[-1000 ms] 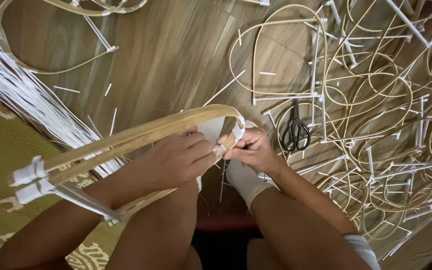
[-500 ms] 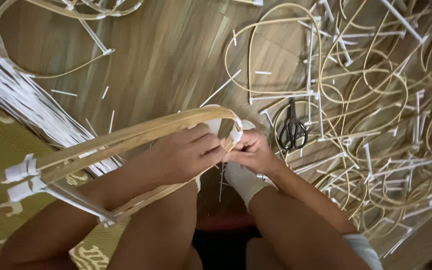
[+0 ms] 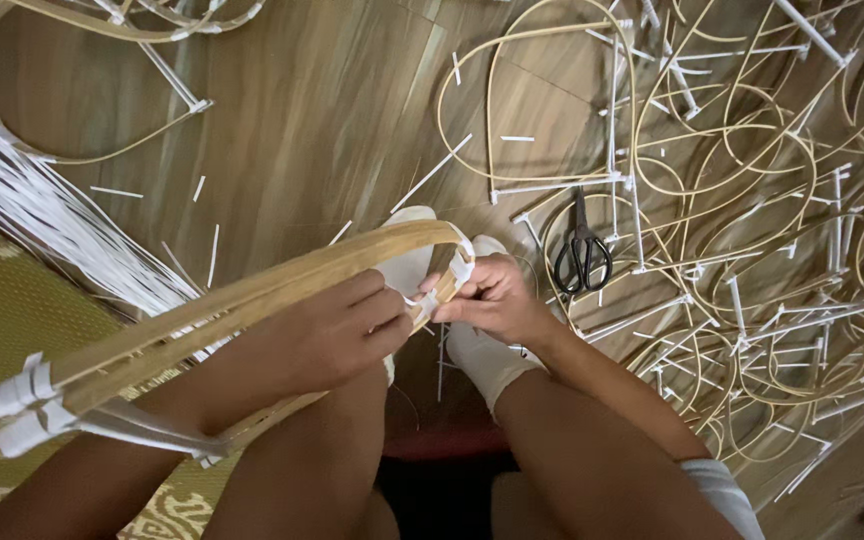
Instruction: The person sits on the floor and assembles small wire frames by wrapping white plastic ties around curved wooden pieces. They use scissors to cut the ties and continue the process with multiple frames.
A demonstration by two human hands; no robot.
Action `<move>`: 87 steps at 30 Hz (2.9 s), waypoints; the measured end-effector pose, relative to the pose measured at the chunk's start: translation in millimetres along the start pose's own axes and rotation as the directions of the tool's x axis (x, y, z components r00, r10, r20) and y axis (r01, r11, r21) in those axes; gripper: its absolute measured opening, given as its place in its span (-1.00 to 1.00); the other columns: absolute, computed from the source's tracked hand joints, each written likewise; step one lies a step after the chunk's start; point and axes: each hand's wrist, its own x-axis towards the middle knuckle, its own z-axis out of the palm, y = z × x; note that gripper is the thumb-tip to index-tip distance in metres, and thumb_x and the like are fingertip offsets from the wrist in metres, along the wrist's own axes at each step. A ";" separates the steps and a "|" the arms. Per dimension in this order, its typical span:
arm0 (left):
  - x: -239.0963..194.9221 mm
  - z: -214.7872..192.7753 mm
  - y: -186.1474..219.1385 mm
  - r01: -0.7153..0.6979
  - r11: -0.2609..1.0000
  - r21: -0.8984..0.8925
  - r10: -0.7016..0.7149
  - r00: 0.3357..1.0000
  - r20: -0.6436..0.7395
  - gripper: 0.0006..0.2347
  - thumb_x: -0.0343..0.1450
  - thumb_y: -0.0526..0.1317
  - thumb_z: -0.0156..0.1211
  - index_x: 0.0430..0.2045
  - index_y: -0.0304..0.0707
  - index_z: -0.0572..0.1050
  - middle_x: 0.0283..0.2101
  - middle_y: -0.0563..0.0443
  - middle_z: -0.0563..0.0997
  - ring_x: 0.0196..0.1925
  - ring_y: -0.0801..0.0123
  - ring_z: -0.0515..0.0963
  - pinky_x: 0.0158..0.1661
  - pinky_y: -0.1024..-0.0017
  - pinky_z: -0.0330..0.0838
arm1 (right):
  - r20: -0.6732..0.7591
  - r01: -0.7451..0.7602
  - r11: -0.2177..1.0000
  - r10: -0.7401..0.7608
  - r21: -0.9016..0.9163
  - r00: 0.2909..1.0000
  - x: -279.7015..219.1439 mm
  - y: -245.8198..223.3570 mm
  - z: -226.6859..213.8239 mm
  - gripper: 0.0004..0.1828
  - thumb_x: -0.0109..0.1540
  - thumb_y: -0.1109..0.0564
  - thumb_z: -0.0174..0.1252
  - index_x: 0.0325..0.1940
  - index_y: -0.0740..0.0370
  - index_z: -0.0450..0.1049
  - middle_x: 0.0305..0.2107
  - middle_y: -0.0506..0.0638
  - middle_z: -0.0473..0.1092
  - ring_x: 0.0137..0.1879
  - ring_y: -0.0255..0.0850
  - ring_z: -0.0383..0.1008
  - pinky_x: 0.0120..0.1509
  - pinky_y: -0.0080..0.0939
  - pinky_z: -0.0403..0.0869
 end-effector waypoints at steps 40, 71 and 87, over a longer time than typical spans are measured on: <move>8.5 76.3 -11.9 0.507 0.059 -0.860 -0.667 0.661 0.344 -0.77 0.43 -0.17 0.17 -0.10 -0.24 0.56 -0.18 0.08 0.64 -0.16 0.54 0.60 -0.14 0.46 0.52 | 0.032 0.083 0.995 -0.081 -0.048 0.996 2.6 0.7 5.3 -0.31 0.33 0.44 0.14 0.52 0.36 0.10 0.13 0.07 0.46 0.22 -0.26 0.50 0.34 -0.23 0.47; -61.1 32.1 -135.4 -0.168 -0.573 -0.803 -0.773 0.438 0.459 -0.87 0.69 -0.19 0.07 -0.26 -0.13 0.42 -0.41 0.20 0.45 -0.51 0.56 0.38 -0.53 0.61 0.27 | -0.542 -0.478 0.287 -0.215 -0.830 0.813 -26.6 -46.1 -45.0 -0.50 0.27 -0.01 0.26 0.27 0.06 0.37 -0.13 0.08 0.61 -0.12 -0.02 0.65 -0.09 -0.07 0.60; -12.0 22.2 -40.7 0.157 0.142 -0.977 -0.917 0.392 -0.070 -0.79 0.62 -0.19 -0.02 -0.22 -0.39 0.50 -0.51 0.08 0.44 -0.51 0.57 0.34 -0.46 0.58 0.21 | -0.831 -0.840 -0.173 -0.142 -0.514 0.537 -88.6 41.5 -158.1 -0.20 0.16 -0.05 0.23 0.31 0.49 0.15 0.12 0.40 0.35 0.31 0.22 0.34 0.44 0.11 0.28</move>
